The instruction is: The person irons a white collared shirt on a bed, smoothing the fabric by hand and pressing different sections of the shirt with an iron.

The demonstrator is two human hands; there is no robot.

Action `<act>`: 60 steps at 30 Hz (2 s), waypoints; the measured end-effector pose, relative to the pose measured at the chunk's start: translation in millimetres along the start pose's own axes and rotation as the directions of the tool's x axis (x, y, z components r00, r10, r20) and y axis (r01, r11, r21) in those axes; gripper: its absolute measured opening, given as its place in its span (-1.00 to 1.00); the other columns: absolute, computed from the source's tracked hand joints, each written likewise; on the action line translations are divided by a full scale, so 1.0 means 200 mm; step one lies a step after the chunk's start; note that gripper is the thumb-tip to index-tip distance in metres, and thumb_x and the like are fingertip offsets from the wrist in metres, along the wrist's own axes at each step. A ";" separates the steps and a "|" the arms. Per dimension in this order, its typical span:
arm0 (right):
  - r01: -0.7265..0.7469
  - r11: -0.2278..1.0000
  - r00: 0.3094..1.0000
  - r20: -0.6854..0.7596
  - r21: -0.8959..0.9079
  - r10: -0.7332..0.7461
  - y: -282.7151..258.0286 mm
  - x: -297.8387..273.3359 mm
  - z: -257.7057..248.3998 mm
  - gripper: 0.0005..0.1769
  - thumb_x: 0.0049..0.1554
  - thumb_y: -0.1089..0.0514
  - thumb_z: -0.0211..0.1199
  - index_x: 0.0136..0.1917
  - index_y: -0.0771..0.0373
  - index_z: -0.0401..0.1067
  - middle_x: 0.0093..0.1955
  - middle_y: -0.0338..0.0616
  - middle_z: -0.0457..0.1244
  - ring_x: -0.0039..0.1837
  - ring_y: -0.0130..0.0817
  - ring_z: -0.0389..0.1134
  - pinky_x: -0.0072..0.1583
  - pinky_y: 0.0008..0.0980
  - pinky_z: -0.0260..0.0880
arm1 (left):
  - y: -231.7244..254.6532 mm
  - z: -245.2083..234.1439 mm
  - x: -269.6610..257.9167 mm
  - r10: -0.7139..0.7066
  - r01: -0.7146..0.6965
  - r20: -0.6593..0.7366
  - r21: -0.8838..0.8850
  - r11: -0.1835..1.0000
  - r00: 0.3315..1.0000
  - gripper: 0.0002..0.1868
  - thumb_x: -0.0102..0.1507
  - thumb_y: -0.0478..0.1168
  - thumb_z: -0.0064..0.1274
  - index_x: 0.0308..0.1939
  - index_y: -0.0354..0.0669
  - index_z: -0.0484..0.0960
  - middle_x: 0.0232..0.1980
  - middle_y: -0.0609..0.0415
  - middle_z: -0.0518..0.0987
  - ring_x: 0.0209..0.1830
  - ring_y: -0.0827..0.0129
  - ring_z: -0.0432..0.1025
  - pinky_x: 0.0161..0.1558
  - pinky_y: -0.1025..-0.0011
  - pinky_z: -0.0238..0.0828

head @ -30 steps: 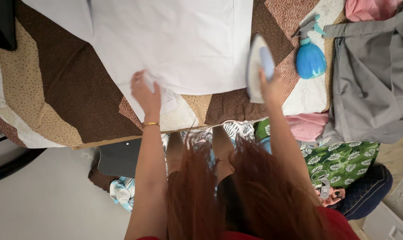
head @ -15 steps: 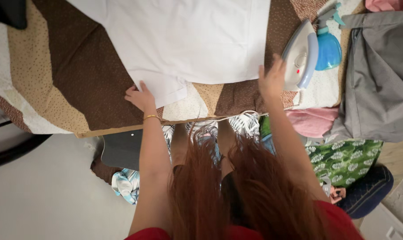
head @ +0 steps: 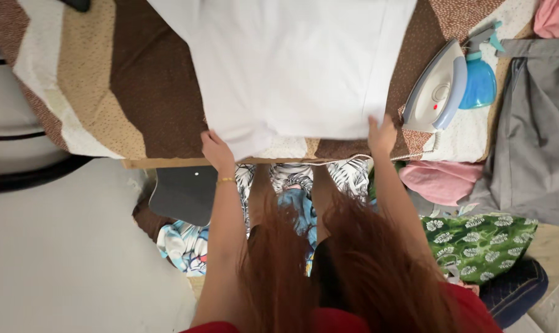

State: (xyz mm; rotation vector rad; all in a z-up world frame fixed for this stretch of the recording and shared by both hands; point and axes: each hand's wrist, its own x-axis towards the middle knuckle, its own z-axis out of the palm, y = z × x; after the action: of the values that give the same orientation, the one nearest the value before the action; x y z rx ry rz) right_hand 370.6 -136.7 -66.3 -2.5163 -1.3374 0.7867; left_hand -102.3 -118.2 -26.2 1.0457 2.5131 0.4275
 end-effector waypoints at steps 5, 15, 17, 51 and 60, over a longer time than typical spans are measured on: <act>-0.150 0.972 0.984 0.071 -0.181 0.165 -0.04 -0.22 -0.04 -0.55 0.26 -0.11 0.29 0.13 0.34 0.39 -0.01 0.38 0.36 0.07 0.38 0.39 0.12 0.18 0.35 | -0.17 -0.04 -0.14 -0.038 0.025 0.101 0.126 0.992 0.994 -0.68 0.45 -0.02 -0.11 -0.18 -0.20 0.54 -0.20 -0.25 0.64 -0.21 -0.22 0.51 -0.21 -0.03 0.40; 0.000 0.984 0.992 -0.123 0.179 0.022 -0.38 0.38 -0.03 -0.22 0.31 0.12 0.26 0.61 0.36 -0.06 0.43 0.23 0.17 0.40 0.11 0.29 0.42 -0.02 0.31 | 0.39 0.16 0.80 0.114 -0.095 0.108 -0.171 0.981 0.987 -0.10 0.16 0.28 0.34 0.21 -0.46 0.44 0.18 -0.26 0.45 0.18 -0.02 0.37 0.20 0.14 0.32; -0.097 0.982 0.975 -0.183 0.162 0.127 -0.36 0.59 0.06 -0.24 0.32 0.06 0.29 0.54 0.41 -0.05 0.44 0.40 0.05 0.38 0.21 0.23 0.34 -0.02 0.29 | 0.52 0.22 0.93 -0.030 0.055 0.216 -0.109 0.993 0.976 -0.02 0.01 0.30 0.44 0.16 -0.44 0.45 0.18 -0.22 0.49 0.23 0.01 0.36 0.25 0.19 0.30; -0.192 0.879 0.951 -0.138 0.436 0.276 0.26 0.61 -0.56 -0.53 0.29 0.01 0.47 0.04 0.42 0.31 -0.16 -0.05 0.31 -0.26 -0.35 0.41 -0.28 -0.37 0.40 | 0.01 0.18 0.65 0.047 0.142 0.447 -0.379 0.914 0.893 -0.50 0.29 0.03 0.26 -0.07 -0.45 0.68 -0.09 -0.08 0.72 -0.17 0.39 0.54 -0.09 0.40 0.47; 0.204 0.977 0.979 -0.003 0.068 -0.204 -0.19 0.07 -0.51 -0.46 0.30 -0.19 0.42 0.15 0.38 0.53 -0.37 -0.22 0.29 -0.37 -0.37 0.32 -0.33 -0.32 0.28 | -0.13 0.18 0.49 0.144 -0.097 0.188 -0.239 0.966 0.972 -0.58 0.47 -0.02 0.00 -0.23 -0.38 0.49 -0.42 -0.04 0.46 -0.46 0.31 0.25 -0.34 0.27 0.28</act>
State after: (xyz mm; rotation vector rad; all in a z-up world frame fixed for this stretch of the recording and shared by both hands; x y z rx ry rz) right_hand 403.7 -95.8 29.3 -2.2810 -1.5129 0.7795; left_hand -166.0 -59.7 -90.7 1.0945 2.1688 0.5975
